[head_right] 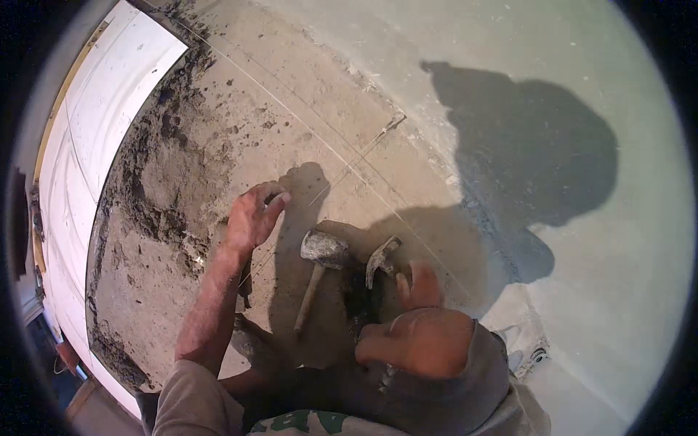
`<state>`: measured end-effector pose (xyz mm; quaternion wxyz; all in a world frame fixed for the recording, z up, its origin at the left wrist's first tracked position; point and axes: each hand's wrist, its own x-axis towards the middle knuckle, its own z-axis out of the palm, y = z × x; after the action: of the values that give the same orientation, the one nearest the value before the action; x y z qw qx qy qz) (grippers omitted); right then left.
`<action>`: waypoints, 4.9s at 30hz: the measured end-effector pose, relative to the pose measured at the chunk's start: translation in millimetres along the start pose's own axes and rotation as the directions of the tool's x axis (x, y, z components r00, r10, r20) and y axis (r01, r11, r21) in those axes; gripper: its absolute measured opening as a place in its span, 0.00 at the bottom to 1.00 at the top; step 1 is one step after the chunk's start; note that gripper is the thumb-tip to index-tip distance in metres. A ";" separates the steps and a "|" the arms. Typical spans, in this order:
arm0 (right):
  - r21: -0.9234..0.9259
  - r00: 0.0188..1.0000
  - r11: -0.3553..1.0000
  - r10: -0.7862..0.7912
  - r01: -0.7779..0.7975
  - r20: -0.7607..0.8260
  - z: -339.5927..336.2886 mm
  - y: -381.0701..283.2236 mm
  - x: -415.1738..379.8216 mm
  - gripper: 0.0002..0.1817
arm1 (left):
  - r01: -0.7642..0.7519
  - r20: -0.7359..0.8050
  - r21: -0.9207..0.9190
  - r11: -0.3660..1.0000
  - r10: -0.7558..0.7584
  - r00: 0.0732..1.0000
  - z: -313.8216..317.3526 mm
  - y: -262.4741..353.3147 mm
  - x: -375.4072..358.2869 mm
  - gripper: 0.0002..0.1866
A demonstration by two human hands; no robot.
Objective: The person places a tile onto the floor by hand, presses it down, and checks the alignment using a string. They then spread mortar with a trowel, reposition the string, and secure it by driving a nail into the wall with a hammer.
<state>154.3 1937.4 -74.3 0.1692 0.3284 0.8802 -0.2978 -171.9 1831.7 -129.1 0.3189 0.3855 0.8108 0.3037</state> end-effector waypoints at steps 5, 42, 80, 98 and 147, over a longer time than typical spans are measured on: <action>-0.005 0.765 0.953 -0.240 0.302 0.597 -117.9 -99.6 -17.2 0.15 | -0.088 -0.038 -0.020 0.996 0.087 0.995 2.8 -4.5 3.3 0.12; 0.350 0.877 0.921 0.302 -0.168 -0.373 -93.0 0.7 122.6 0.16 | -0.163 -0.076 -0.037 0.986 0.159 0.984 128.1 97.3 148.1 0.13; 0.527 0.921 0.848 0.253 -0.063 -0.296 -71.9 6.5 67.0 0.12 | -0.239 -0.210 -0.297 0.924 0.181 0.961 70.3 90.4 136.4 0.14; 0.302 0.700 0.857 -0.515 0.417 0.495 -106.2 -77.5 -7.1 0.19 | 0.095 -0.034 -0.317 0.944 -0.111 0.993 64.8 18.4 53.2 0.16; 0.125 0.965 0.991 -0.017 0.052 -0.261 15.1 10.1 73.1 0.15 | 0.349 0.113 -0.632 0.692 -0.362 0.925 61.5 -21.1 58.9 0.15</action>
<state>109.6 1968.8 -126.0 0.0256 0.3595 0.8791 -0.3120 -164.1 1884.2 -198.9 0.4755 0.0860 0.7199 0.4983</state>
